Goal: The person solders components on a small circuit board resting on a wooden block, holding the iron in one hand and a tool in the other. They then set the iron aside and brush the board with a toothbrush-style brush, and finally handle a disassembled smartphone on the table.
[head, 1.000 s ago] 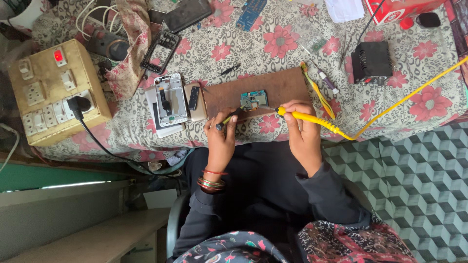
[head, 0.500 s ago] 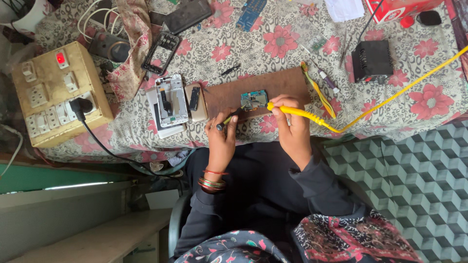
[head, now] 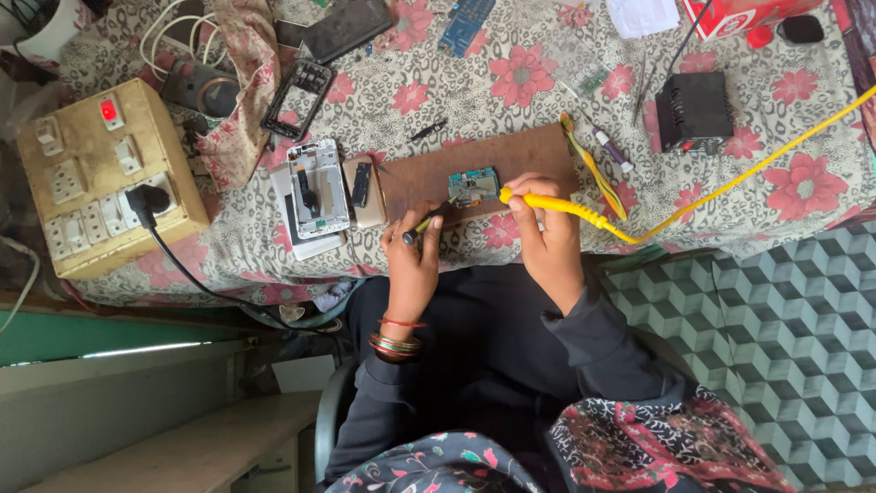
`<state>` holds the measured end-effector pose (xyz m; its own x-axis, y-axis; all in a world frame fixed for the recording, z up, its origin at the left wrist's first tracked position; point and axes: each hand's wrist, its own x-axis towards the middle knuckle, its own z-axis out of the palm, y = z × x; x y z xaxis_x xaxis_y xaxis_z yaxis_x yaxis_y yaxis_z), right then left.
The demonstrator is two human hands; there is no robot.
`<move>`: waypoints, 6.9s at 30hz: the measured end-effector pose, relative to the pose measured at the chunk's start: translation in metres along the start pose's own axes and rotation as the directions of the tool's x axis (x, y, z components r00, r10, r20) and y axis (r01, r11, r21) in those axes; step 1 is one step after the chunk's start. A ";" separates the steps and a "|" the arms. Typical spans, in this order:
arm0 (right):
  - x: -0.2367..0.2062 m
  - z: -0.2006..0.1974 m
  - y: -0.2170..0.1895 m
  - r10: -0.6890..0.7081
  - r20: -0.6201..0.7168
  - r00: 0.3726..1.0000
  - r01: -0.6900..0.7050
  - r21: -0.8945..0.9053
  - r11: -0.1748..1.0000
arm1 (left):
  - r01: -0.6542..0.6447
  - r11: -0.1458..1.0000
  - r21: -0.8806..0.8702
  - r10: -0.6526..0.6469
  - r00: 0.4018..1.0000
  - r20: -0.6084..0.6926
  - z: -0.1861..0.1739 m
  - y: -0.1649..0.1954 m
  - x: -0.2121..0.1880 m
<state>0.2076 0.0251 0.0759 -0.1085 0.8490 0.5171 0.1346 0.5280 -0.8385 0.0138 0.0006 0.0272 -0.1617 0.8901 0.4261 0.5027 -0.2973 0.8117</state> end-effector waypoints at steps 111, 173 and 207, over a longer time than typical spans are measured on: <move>0.002 0.017 0.024 0.033 -0.008 0.999 -0.031 0.201 0.979 | 0.063 0.998 0.027 -0.064 0.998 0.025 -0.002 0.005 -0.001; 0.046 -0.018 0.131 0.334 -0.415 0.846 -0.079 0.521 0.850 | 0.004 0.999 0.041 -0.006 0.998 0.057 -0.006 0.004 -0.005; 0.062 -0.020 0.130 0.246 -0.480 0.842 -0.072 0.352 0.933 | -0.199 0.979 0.050 0.193 0.976 0.105 -0.007 -0.013 -0.002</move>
<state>0.2382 0.1469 0.0020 0.4142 0.8552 0.3114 -0.2135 0.4239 -0.8802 0.0019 0.0004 0.0188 0.0286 0.8473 0.5304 0.5666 -0.4509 0.6897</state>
